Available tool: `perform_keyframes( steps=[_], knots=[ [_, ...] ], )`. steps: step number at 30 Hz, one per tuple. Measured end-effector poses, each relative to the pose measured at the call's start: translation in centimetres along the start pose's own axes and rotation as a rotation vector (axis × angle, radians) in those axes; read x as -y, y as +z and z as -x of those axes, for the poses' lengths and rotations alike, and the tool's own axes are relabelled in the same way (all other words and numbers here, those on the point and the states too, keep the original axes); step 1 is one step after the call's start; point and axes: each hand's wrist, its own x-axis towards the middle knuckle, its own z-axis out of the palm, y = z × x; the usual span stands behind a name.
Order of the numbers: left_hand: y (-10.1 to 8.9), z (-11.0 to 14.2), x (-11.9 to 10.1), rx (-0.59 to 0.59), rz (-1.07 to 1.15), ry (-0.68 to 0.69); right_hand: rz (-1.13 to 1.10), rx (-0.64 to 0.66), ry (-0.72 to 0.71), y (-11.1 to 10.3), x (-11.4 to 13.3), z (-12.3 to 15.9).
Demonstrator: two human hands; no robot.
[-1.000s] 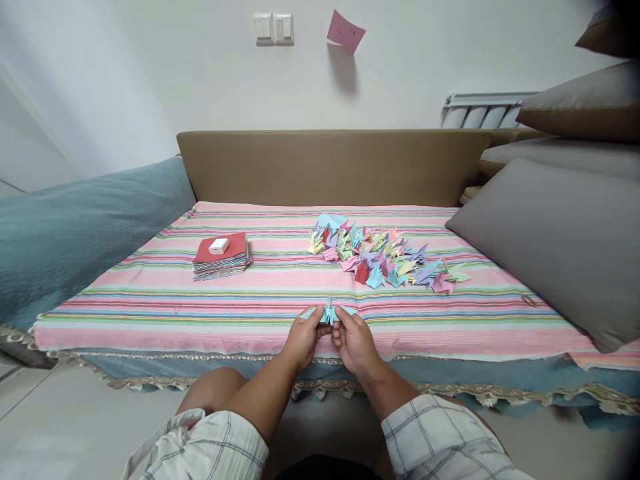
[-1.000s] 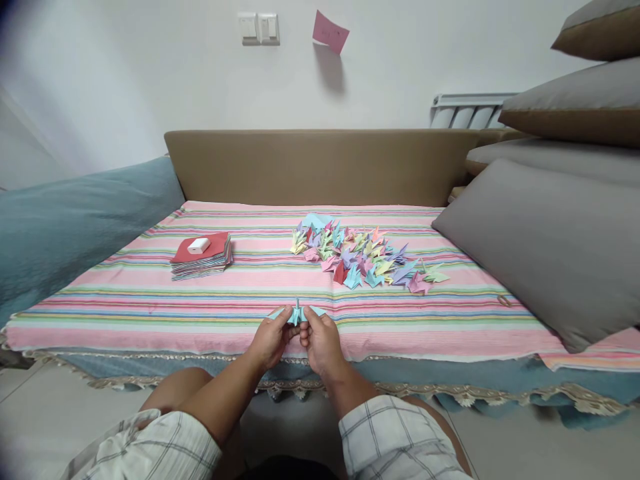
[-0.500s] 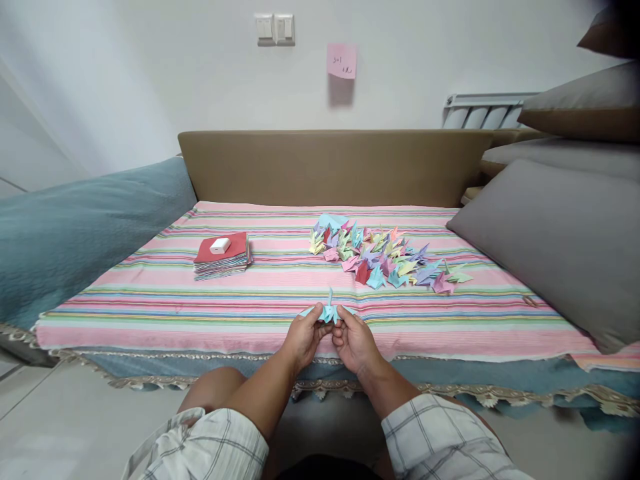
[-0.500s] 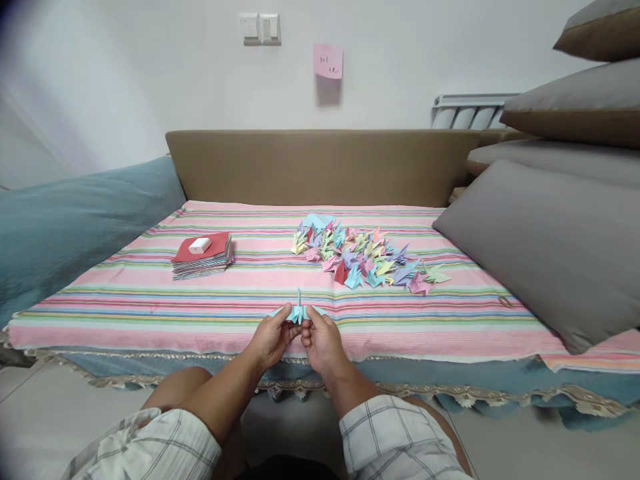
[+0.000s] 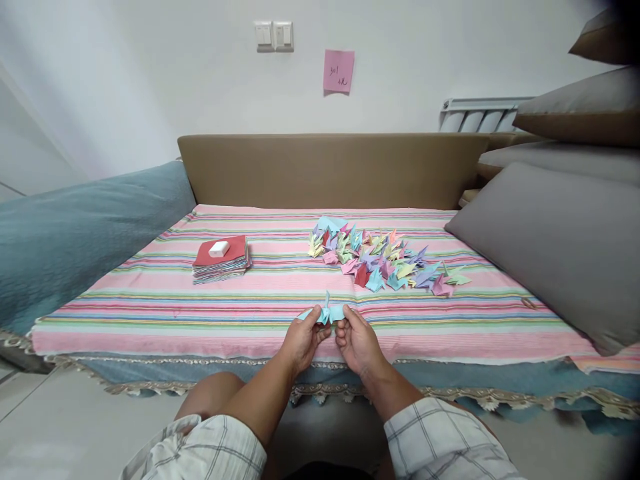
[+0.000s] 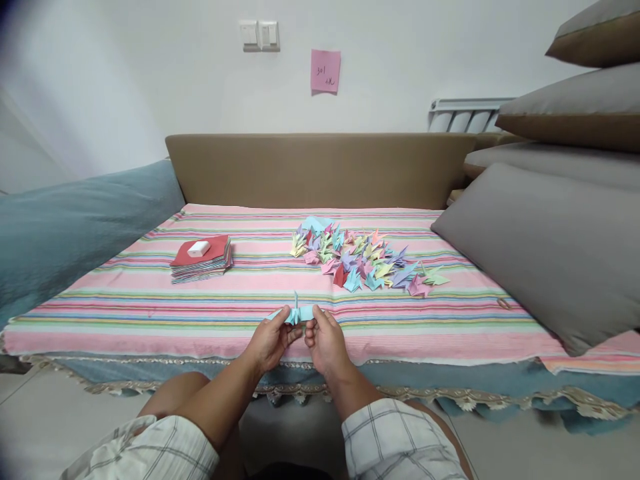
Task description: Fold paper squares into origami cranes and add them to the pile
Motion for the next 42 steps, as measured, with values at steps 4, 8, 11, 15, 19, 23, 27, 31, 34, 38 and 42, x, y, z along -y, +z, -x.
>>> perform_keyframes(
  steps=[4,8,11,15,19,23,27,31,34,38,42],
  knots=[
    [0.0,-0.2,-0.4,-0.044,0.013,-0.002,-0.006,-0.013,0.001,-0.2,0.4,-0.2],
    [0.0,-0.2,-0.9,-0.135,0.052,0.029,-0.022,-0.050,0.000,-0.4,0.5,-0.5],
    [-0.1,-0.1,-1.1,-0.134,0.055,0.025,-0.035,-0.068,-0.023,-0.5,0.6,-0.8],
    [-0.3,0.0,-1.1,-0.120,0.048,0.019,-0.039,-0.063,-0.037,-0.5,0.8,-0.9],
    [-0.4,-0.1,-1.3,-0.121,0.053,0.042,-0.023,-0.048,-0.056,-0.5,1.0,-0.8],
    [-0.6,-0.5,-1.5,-0.139,0.067,0.087,0.038,-0.078,-0.152,-0.8,1.4,-0.8],
    [-0.8,-1.2,-2.4,-0.183,0.073,0.150,0.083,-0.079,-0.194,-1.1,1.8,-0.9],
    [-0.6,-2.8,-4.4,-0.263,0.042,0.225,0.110,-0.073,-0.204,-1.2,2.0,-0.9],
    [-0.2,-4.8,-6.1,-0.304,0.008,0.275,0.123,-0.056,-0.203,-1.1,2.1,-0.9],
    [0.3,-8.0,-7.5,-0.398,-0.028,0.300,0.139,-0.046,-0.206,-1.1,2.5,-0.8],
    [0.1,-10.9,-8.1,-0.447,-0.058,0.313,0.167,-0.049,-0.203,-1.4,2.9,-0.6]
  ],
)
